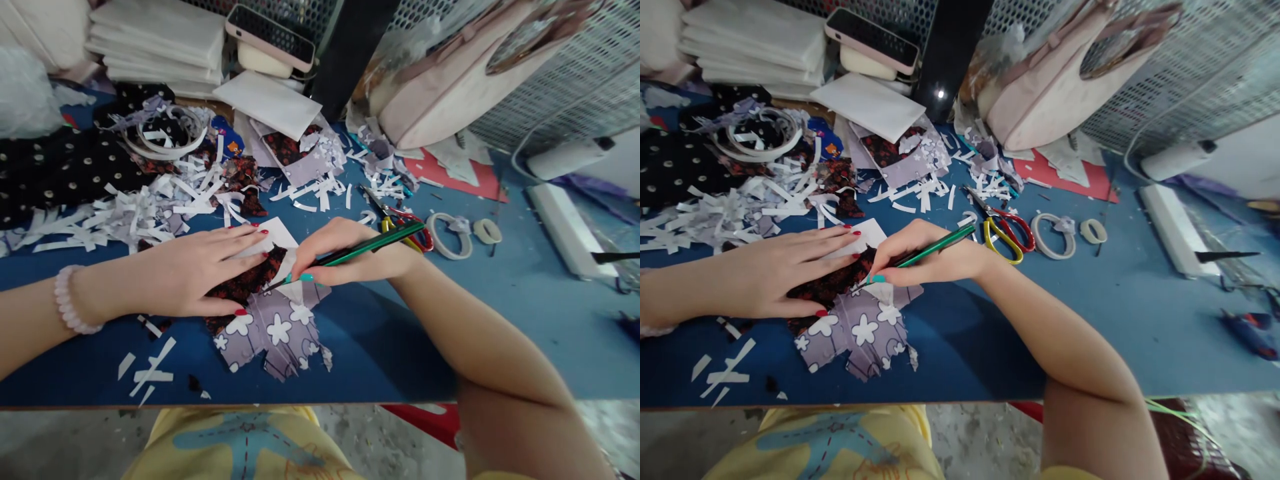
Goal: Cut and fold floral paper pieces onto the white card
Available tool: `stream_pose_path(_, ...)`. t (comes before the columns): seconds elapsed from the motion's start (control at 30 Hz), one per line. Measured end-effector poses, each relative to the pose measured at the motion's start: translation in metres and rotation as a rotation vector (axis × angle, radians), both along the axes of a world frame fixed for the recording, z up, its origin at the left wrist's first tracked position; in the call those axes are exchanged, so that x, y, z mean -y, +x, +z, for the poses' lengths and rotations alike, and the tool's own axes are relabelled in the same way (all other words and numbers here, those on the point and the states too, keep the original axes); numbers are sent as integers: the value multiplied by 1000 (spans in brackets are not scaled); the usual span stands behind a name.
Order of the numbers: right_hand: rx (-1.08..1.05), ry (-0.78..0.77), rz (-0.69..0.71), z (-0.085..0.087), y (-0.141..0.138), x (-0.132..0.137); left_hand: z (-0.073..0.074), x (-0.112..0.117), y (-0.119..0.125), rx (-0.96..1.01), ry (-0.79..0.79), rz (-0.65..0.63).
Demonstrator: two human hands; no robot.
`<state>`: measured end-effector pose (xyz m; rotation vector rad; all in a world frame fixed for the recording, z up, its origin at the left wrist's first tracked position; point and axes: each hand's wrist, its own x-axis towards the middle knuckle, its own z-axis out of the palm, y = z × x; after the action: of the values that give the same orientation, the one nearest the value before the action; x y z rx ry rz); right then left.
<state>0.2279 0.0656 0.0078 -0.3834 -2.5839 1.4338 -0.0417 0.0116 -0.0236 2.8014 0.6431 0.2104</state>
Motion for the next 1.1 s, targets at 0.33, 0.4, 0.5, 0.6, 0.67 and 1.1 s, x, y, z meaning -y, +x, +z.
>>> stream_pose_path(0.33,154,-17,24,18,-9,-11,0,-1,0,34,-49,-7)
stream_pose_path(0.4,170,-1,18,20,-10,-12,1,-1,1,32,-62,-6)
stream_pose_path(0.5,186,28,7,21,-9,-12,1,-1,1,30,-63,-4)
stream_pose_path(0.6,195,54,-14,25,-6,-13,1,-1,1,36,-44,-14)
stream_pose_path(0.67,194,53,-38,28,-3,-13,1,-1,1,40,-40,-15)
stream_pose_path(1.1,99,-111,-23,15,-12,0,-3,1,0,34,22,4)
